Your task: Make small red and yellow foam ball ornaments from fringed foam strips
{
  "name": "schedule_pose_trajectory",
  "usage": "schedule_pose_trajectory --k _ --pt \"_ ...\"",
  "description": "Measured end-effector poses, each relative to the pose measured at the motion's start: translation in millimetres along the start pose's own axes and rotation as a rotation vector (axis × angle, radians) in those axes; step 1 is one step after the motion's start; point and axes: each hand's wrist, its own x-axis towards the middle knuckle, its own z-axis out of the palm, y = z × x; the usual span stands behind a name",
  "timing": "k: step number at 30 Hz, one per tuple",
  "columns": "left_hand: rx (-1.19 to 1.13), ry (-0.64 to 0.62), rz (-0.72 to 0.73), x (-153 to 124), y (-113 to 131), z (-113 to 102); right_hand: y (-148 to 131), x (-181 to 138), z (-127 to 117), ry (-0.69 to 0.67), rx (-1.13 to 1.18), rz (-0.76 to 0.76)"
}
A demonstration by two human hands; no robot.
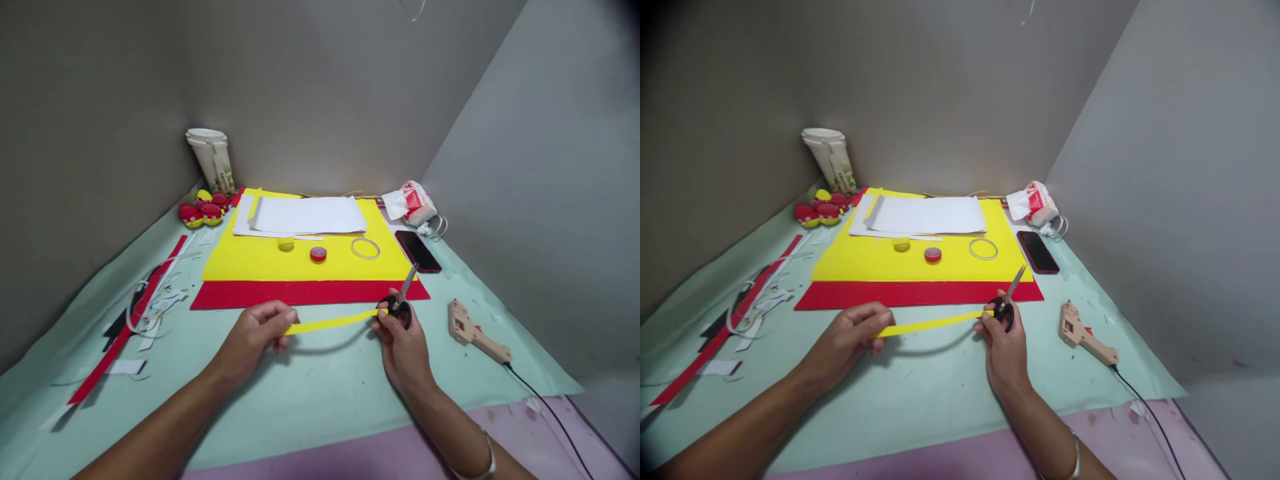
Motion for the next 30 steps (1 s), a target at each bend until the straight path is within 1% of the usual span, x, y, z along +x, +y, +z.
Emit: schedule_pose_trajectory --k 3,7,9,11,14,20,24,28,30 --pt "0.116 -0.221 -0.072 -5 4 2 -2 5 -2 0.025 0.028 -0.007" --pt "0.135 -0.482 -0.219 -10 3 2 -2 8 -3 0.049 0.005 -0.007" --pt "0.181 -0.590 -0.260 -11 0 2 -1 8 -4 0.050 -0.019 -0.007" --pt "0.239 -0.658 -0.266 -11 -2 2 0 7 -4 0.029 -0.045 -0.013" --pt "0.280 -0.673 -0.238 -12 -2 3 1 5 -4 -0.018 -0.113 -0.032" --pt "0.223 -0.677 -0.255 -14 -2 9 0 -5 3 -0.101 -0.276 -0.080" --pt "0.259 -0.609 -0.245 -13 -7 13 -5 -15 14 -0.149 -0.357 -0.066" --pt "0.237 -0.517 -0.235 -13 -11 17 -4 -28 22 -0.221 -0.356 -0.007" --pt "0.238 -0.509 -0.232 -13 -10 19 -3 -34 24 -0.261 -0.350 0.027"
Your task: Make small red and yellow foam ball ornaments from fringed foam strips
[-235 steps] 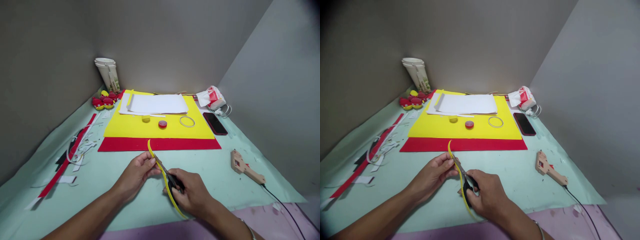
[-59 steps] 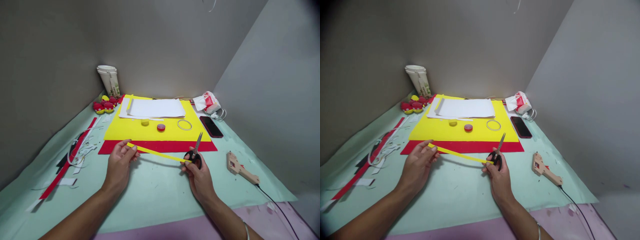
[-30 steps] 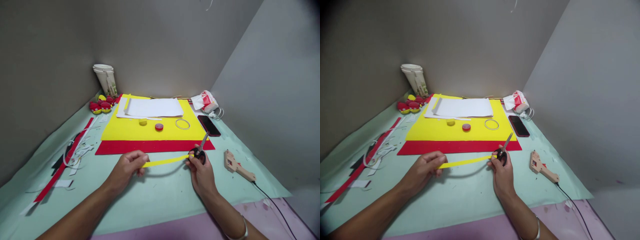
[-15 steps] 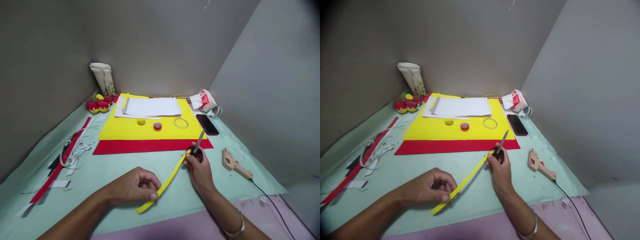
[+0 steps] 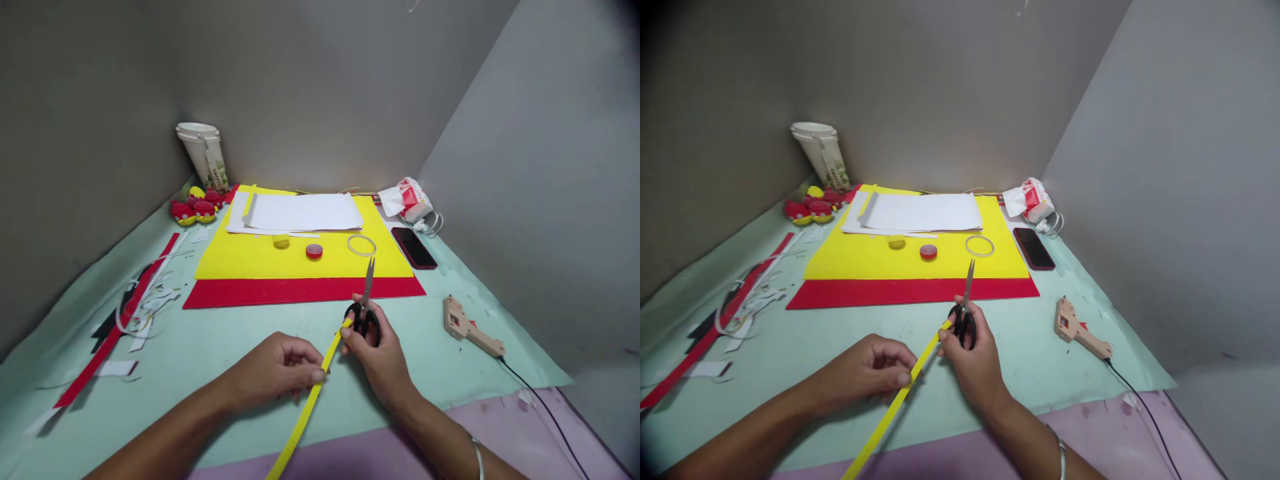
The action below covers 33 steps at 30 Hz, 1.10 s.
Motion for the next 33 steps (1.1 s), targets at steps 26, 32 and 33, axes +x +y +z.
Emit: schedule_pose_trajectory --k 26,32,33 --pt "-0.302 0.830 0.303 11 -5 -22 6 -21 5 -0.499 -0.256 0.126" --pt "-0.340 0.555 0.265 7 -4 -15 5 -16 3 -0.378 -0.147 0.265" --pt "-0.316 0.492 0.246 7 -4 -13 6 -15 3 -0.369 -0.131 0.275"
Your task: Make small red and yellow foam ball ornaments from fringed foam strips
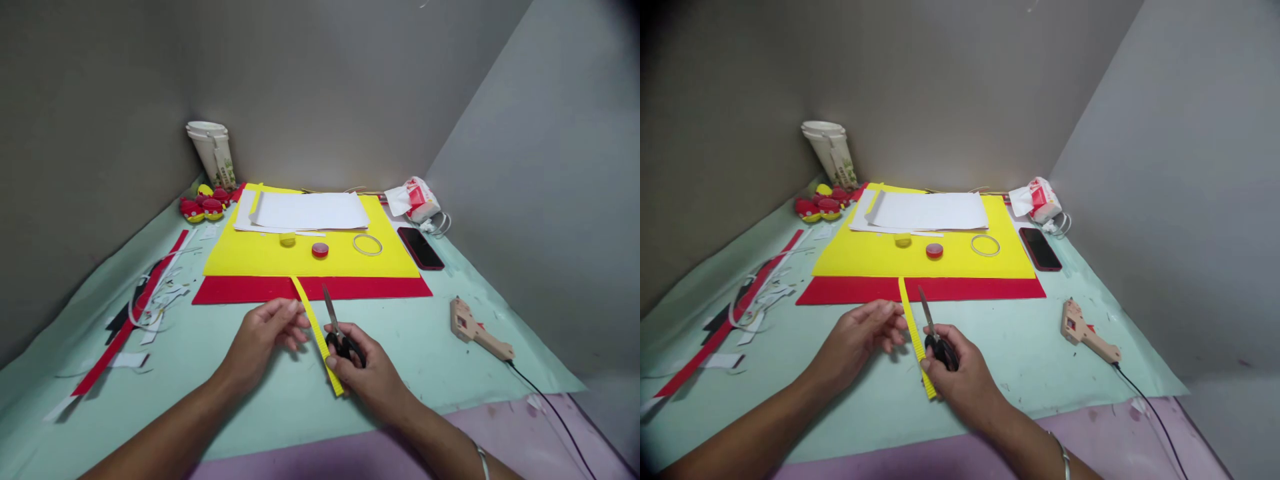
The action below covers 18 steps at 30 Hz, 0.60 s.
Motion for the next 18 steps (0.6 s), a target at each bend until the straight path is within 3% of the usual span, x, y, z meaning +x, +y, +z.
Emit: schedule_pose_trajectory --k 4,6,10,16,18 --pt "0.139 -0.232 -0.100 -5 -3 8 2 3 -1 0.001 0.012 -0.024" --pt "0.193 -0.281 -0.139 -7 -5 12 1 3 -1 -0.011 0.002 -0.036" --pt "0.222 -0.236 -0.146 -9 -5 14 -1 3 -2 -0.043 0.005 -0.033" --pt "0.194 -0.053 -0.027 -7 1 10 -3 3 -2 -0.054 0.005 -0.002" --pt "0.188 -0.045 -0.025 -7 2 9 -3 3 -1 -0.040 0.003 0.010"
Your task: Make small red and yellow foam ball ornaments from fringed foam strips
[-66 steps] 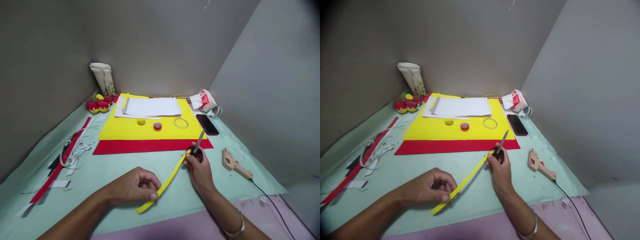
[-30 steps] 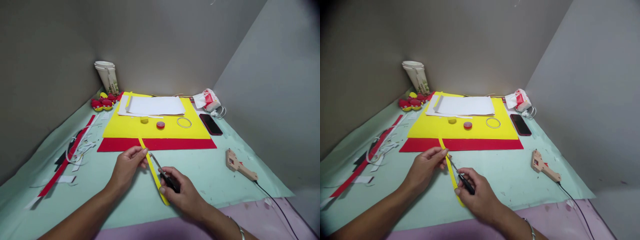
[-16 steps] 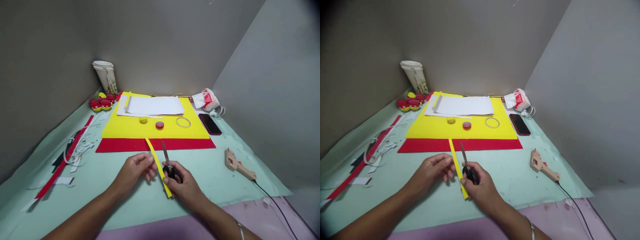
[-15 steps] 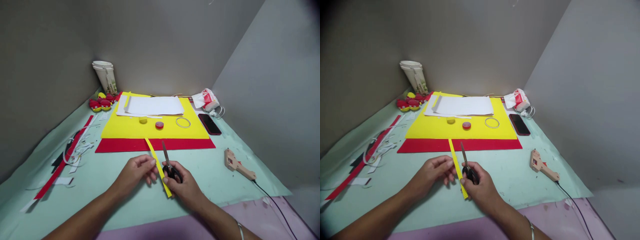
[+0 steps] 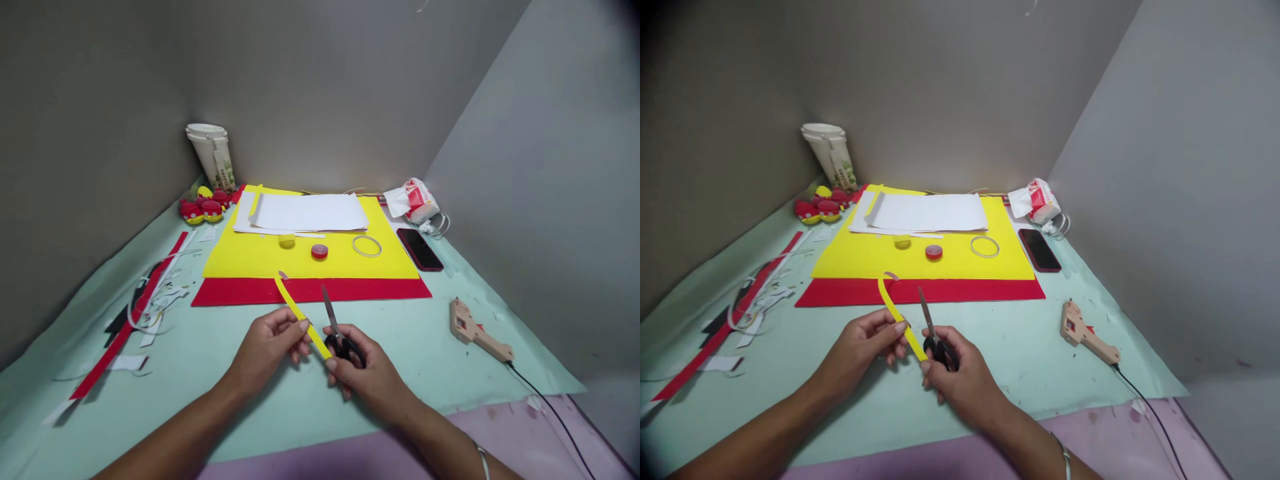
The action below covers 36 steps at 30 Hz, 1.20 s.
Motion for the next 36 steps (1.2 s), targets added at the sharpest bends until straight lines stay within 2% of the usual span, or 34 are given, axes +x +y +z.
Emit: schedule_pose_trajectory --k 6,12,14,21,27,31,36 --pt "0.002 -0.108 -0.029 -1 0 4 2 0 -1 -0.012 0.009 -0.014" --pt "-0.068 -0.010 -0.029 2 -1 3 4 -8 -16 -0.091 -0.020 -0.123" --pt "-0.076 -0.001 -0.030 3 0 2 5 -9 -23 -0.119 0.057 -0.131" --pt "-0.158 -0.021 0.011 4 -4 -5 3 -10 -38 -0.232 0.330 -0.001" --pt "-0.253 -0.048 -0.023 5 -4 -7 -1 -10 -38 -0.234 0.461 0.024" --pt "-0.237 -0.037 -0.042 6 -3 -6 0 -10 -39 -0.224 0.401 0.039" --pt "-0.233 0.011 -0.045 8 -5 -5 2 -11 -35 -0.174 0.125 0.070"
